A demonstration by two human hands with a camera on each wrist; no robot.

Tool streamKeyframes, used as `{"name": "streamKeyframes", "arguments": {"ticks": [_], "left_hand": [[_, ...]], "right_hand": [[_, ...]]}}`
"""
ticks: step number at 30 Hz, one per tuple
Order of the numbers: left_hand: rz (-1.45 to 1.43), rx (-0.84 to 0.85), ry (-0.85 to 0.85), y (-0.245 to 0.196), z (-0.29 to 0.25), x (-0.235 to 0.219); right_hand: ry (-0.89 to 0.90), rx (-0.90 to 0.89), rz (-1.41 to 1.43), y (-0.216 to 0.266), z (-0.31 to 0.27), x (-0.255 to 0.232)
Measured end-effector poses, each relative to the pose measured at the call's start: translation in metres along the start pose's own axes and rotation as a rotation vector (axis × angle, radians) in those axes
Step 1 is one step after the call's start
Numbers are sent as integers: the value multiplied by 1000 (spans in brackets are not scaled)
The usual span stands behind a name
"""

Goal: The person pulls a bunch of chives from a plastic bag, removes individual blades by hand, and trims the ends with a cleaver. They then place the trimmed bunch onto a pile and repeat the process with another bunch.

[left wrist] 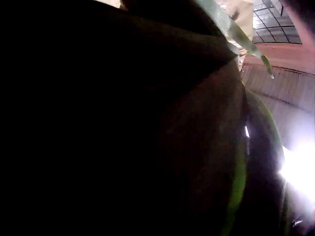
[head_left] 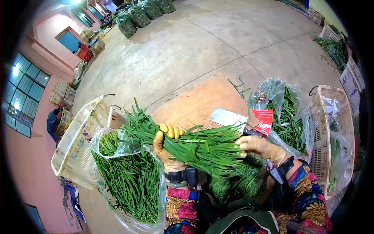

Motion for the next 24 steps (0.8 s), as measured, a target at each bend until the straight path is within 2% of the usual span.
{"name": "streamKeyframes", "arguments": {"ticks": [1, 6, 9, 14, 18, 24], "left_hand": [[-6, -16, 15, 2, 0, 1], [-4, -3, 59, 0, 1, 2], [6, 3, 32, 0, 1, 2], [67, 20, 8, 1, 0, 6], [105, 11, -5, 4, 0, 5], [116, -2, -28, 8, -1, 7]], "right_hand": [[53, -51, 66, -2, 1, 7], [-83, -17, 79, 3, -4, -5], [-47, -4, 126, -4, -2, -9], [-174, -5, -112, -3, -2, -14], [-123, -18, -330, -5, 1, -11], [-137, 11, -307, -10, 0, -9]]}}
Point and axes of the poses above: each hand's wrist, its own z-axis towards the middle knuckle, its own x-axis out of the palm, y = z × x, the point moved 9 cm from there along z, towards the middle knuckle, and after that the axes turned 2 degrees about -y, right-handed, at the moved point
